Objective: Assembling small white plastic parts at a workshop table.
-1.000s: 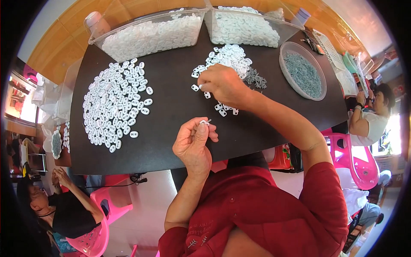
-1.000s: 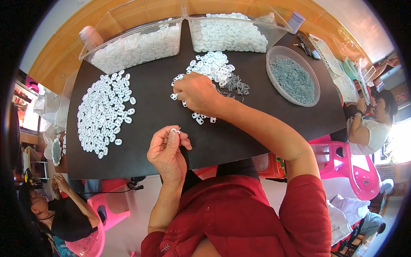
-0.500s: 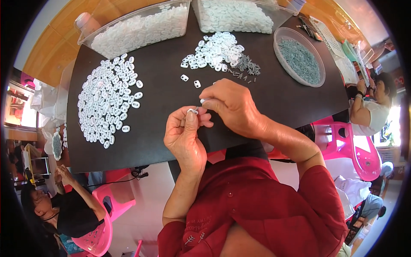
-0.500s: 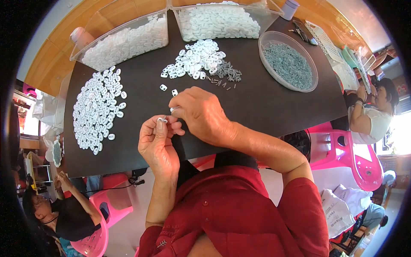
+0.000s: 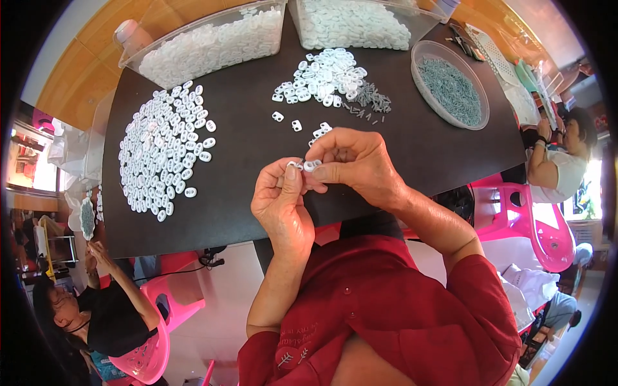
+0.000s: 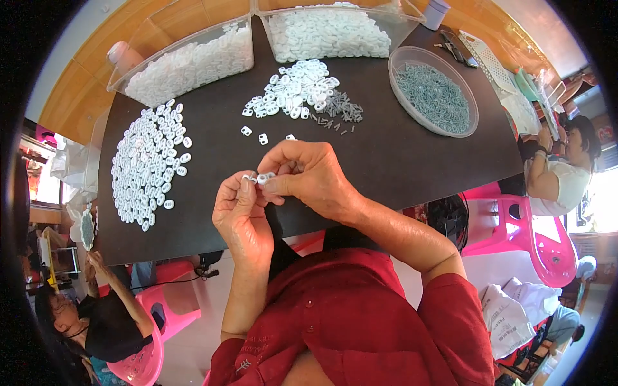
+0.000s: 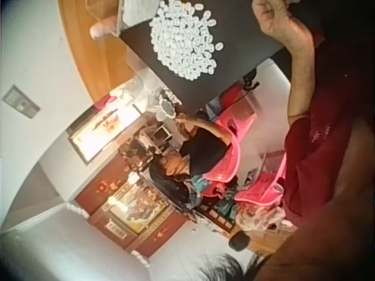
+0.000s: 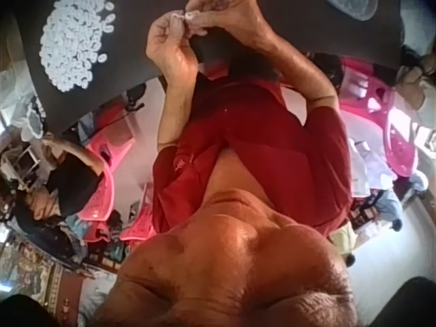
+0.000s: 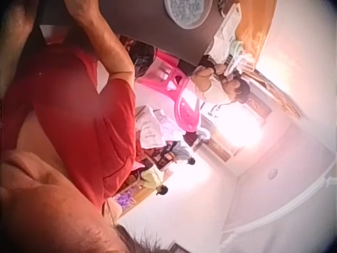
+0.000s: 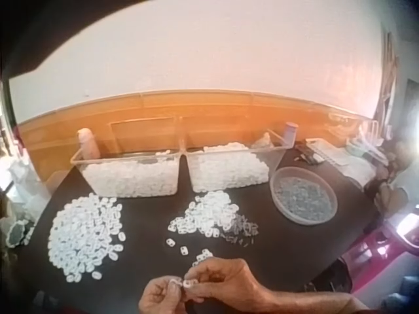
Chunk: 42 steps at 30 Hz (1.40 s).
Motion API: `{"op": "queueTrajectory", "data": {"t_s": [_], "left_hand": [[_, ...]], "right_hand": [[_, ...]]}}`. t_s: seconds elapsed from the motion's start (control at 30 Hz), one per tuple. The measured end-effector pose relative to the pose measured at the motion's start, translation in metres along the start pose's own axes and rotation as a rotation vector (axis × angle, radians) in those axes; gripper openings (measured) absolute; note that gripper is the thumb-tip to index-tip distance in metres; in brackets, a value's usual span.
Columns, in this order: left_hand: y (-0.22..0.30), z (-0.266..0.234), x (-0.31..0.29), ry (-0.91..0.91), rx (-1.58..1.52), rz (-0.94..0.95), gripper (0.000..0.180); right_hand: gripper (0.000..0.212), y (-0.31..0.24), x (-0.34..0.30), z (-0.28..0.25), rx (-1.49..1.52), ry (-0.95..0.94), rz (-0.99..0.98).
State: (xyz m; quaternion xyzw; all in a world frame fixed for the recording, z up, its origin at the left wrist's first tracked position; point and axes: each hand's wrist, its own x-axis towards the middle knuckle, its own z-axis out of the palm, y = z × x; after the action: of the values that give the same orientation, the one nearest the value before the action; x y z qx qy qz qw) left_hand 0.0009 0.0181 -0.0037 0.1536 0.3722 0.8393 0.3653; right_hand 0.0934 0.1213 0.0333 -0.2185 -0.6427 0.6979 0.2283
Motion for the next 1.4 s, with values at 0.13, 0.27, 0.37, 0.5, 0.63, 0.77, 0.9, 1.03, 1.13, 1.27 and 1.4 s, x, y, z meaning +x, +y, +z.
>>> {"op": "queueTrajectory", "data": {"t_s": [0.13,0.27,0.37,0.5,0.63,0.77,0.9,1.03,1.13,1.27,1.4], "left_hand": [[0.003,0.002,0.000,0.011,0.005,0.010,0.013],[0.003,0.004,0.001,0.045,0.000,0.030,0.012],[0.004,0.004,0.000,0.048,0.011,0.036,0.012],[0.003,0.004,-0.001,0.034,0.020,0.013,0.012],[0.002,0.004,-0.004,0.030,0.031,0.015,0.012],[-0.001,0.004,-0.003,0.059,0.087,0.040,0.011],[0.000,0.002,-0.005,0.036,0.100,0.017,0.011],[0.000,0.004,-0.005,0.028,0.070,-0.013,0.012],[0.003,0.006,-0.005,0.032,0.075,-0.023,0.012],[0.005,0.007,-0.007,0.024,0.112,0.011,0.013],[0.003,0.001,-0.007,0.022,0.145,0.020,0.014]], "right_hand": [[0.015,-0.003,0.001,0.002,-0.004,0.000,-0.025],[0.012,-0.002,-0.003,0.009,-0.297,0.141,-0.133],[0.010,0.004,-0.006,0.014,-0.530,0.236,-0.337],[0.010,0.003,-0.010,0.014,-0.536,0.248,-0.320],[0.018,0.002,-0.013,0.012,-0.447,0.235,-0.209],[0.014,0.005,-0.011,0.009,-0.153,0.207,-0.045],[0.010,0.009,-0.016,0.006,0.043,0.185,0.000],[0.013,0.005,-0.020,0.003,0.101,0.152,0.037],[0.012,-0.002,-0.020,0.000,0.128,0.145,0.060],[0.013,0.000,-0.017,-0.005,0.145,0.179,0.124],[0.015,0.000,-0.015,-0.004,0.190,0.238,0.095]]}}
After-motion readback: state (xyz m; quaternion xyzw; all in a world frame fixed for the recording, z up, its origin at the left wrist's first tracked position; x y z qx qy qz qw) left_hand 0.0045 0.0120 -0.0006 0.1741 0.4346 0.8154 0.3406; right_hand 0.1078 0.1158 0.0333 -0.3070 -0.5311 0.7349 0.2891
